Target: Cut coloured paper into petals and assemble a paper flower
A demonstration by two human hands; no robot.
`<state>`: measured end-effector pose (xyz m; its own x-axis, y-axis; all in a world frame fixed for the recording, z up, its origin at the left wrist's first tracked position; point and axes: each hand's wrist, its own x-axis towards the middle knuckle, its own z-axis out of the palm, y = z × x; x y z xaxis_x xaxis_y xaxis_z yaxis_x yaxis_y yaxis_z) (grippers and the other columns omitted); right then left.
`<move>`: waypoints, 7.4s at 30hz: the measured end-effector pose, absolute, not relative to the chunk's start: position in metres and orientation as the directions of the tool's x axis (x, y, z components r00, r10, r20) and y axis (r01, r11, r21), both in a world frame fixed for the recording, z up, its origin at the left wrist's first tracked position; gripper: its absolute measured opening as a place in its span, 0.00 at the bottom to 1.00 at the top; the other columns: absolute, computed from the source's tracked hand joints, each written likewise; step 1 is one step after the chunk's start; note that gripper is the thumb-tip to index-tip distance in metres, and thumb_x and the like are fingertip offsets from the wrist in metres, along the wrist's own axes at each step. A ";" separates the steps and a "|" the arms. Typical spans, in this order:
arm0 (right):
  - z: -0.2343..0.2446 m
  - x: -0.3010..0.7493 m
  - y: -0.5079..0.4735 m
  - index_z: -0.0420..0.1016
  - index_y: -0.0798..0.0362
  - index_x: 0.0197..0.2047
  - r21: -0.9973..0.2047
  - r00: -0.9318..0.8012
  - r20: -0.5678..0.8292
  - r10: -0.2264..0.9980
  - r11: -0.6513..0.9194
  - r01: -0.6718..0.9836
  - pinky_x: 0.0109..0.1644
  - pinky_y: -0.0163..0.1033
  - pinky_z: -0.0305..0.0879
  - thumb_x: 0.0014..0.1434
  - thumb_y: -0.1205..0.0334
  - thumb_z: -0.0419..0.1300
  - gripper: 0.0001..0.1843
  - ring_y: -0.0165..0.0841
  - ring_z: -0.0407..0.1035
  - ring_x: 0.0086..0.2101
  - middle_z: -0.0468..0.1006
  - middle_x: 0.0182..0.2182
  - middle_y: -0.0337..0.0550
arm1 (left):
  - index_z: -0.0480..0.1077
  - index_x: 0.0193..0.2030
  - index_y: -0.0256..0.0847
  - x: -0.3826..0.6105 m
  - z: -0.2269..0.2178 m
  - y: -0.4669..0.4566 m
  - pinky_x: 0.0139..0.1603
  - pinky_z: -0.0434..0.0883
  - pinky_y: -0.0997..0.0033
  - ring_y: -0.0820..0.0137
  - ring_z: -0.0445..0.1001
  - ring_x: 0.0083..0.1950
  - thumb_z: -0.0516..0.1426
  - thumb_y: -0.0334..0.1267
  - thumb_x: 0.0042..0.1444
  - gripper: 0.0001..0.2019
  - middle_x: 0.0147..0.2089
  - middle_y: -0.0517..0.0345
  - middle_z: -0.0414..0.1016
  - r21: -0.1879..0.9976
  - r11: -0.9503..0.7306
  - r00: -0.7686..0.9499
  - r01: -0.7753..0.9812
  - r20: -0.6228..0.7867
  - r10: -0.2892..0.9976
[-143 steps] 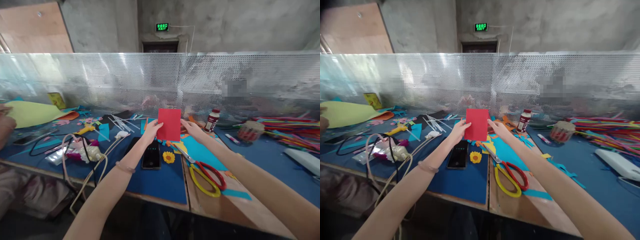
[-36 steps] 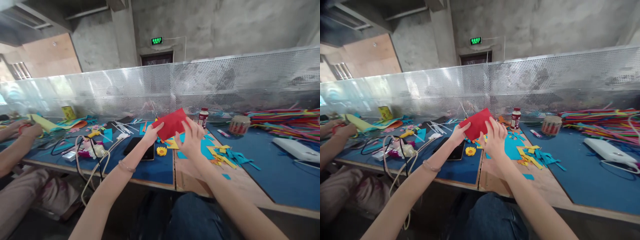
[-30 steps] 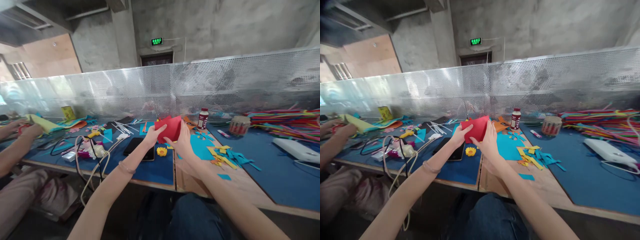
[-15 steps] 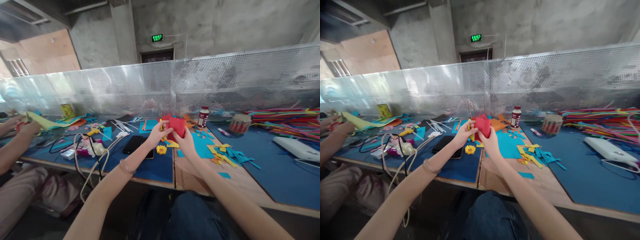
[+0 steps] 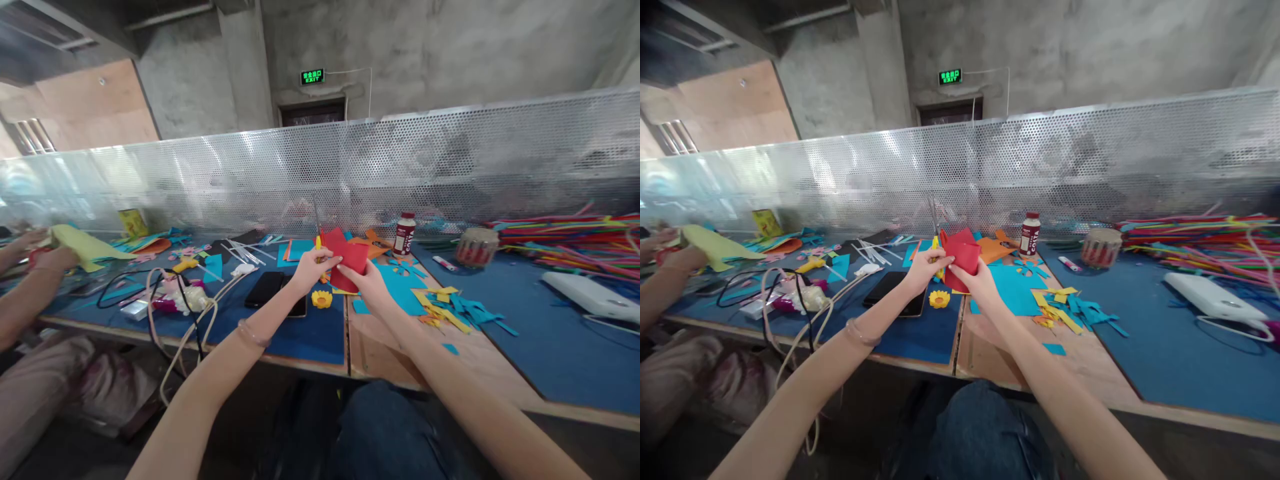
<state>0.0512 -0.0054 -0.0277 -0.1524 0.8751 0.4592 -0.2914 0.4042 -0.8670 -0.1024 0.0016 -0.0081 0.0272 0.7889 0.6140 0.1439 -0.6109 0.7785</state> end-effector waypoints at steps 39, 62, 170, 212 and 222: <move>-0.012 0.095 0.016 0.77 0.49 0.40 -0.155 -0.155 0.952 0.264 0.853 0.499 0.50 0.47 0.63 0.61 0.59 0.58 0.08 0.37 0.67 0.42 0.78 0.38 0.44 | 0.74 0.28 0.38 -0.111 -0.015 0.009 0.35 0.66 0.70 0.74 0.65 0.33 0.65 0.44 0.46 0.11 0.40 0.55 0.66 0.593 -0.658 0.067 0.464 0.718 0.693; -0.019 0.096 0.014 0.74 0.51 0.36 0.212 -0.416 0.886 0.207 0.615 0.759 0.58 0.51 0.48 0.62 0.68 0.51 0.11 0.39 0.64 0.43 0.78 0.36 0.44 | 0.74 0.28 0.38 -0.107 -0.015 0.002 0.39 0.68 0.69 0.73 0.65 0.35 0.63 0.41 0.49 0.08 0.35 0.57 0.60 0.470 -0.687 0.183 0.554 0.737 0.651; -0.025 0.099 0.013 0.76 0.51 0.37 0.056 -0.340 0.911 0.233 0.748 0.661 0.44 0.43 0.55 0.62 0.63 0.56 0.07 0.36 0.64 0.42 0.77 0.37 0.43 | 0.72 0.27 0.39 -0.113 -0.013 0.002 0.34 0.64 0.72 0.74 0.64 0.34 0.61 0.40 0.52 0.08 0.34 0.59 0.63 0.392 -0.735 0.270 0.554 0.750 0.604; -0.028 0.096 0.022 0.74 0.57 0.36 0.329 -0.549 0.817 0.177 0.638 0.696 0.46 0.48 0.59 0.63 0.69 0.49 0.11 0.40 0.59 0.40 0.70 0.35 0.52 | 0.71 0.25 0.38 -0.106 -0.010 -0.004 0.32 0.61 0.73 0.76 0.61 0.31 0.62 0.39 0.50 0.08 0.32 0.60 0.60 0.481 -0.724 0.263 0.494 0.711 0.652; -0.028 0.093 0.024 0.70 0.55 0.32 0.270 -0.459 0.877 0.141 0.646 0.714 0.44 0.44 0.58 0.61 0.71 0.51 0.09 0.39 0.60 0.38 0.72 0.33 0.49 | 0.71 0.25 0.38 -0.106 -0.010 -0.004 0.32 0.62 0.73 0.76 0.62 0.31 0.63 0.38 0.50 0.08 0.32 0.60 0.60 0.485 -0.725 0.264 0.489 0.710 0.653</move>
<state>0.0926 0.0237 -0.0280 -0.4594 0.1406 0.8770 0.7140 0.6459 0.2704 -0.1062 -0.0038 -0.0095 0.2638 0.6531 0.7099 0.4894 -0.7248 0.4849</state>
